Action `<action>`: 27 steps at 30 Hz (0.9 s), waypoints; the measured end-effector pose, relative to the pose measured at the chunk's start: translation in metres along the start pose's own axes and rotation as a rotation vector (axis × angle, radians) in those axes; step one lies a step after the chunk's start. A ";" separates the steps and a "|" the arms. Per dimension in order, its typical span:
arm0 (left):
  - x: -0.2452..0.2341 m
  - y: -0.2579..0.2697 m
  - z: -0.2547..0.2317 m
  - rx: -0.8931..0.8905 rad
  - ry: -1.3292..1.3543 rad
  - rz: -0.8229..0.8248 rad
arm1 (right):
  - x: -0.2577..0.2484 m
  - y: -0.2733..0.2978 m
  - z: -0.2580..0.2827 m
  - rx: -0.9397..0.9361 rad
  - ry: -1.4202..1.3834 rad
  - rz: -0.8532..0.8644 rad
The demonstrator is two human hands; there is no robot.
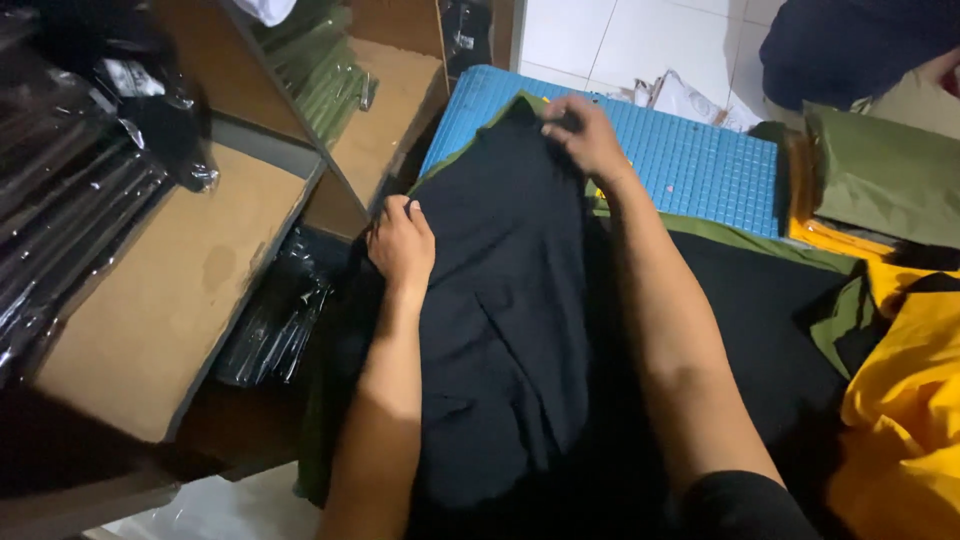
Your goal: Folding and smoothing various garments like shirts and jackets on a flat surface and stacking them neatly.
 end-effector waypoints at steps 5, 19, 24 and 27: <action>0.020 0.007 0.006 0.086 -0.091 -0.031 | 0.018 0.015 -0.073 0.203 0.283 0.001; 0.025 0.004 0.009 0.102 -0.202 -0.042 | 0.031 0.015 0.013 0.214 0.619 -0.095; 0.019 0.002 0.007 0.062 -0.191 0.081 | 0.028 0.038 -0.060 0.054 0.632 -0.294; 0.012 0.002 0.005 0.059 -0.130 0.159 | 0.020 0.071 0.000 -0.010 0.720 -0.306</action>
Point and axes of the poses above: each hand's wrist, its own y-axis away from the middle knuckle, its own x-axis out of the palm, z = x × y, the point moved 3 cm from there along -y, towards the middle knuckle, and after that the axes turned 11 degrees about -y, right-handed, at the moved point
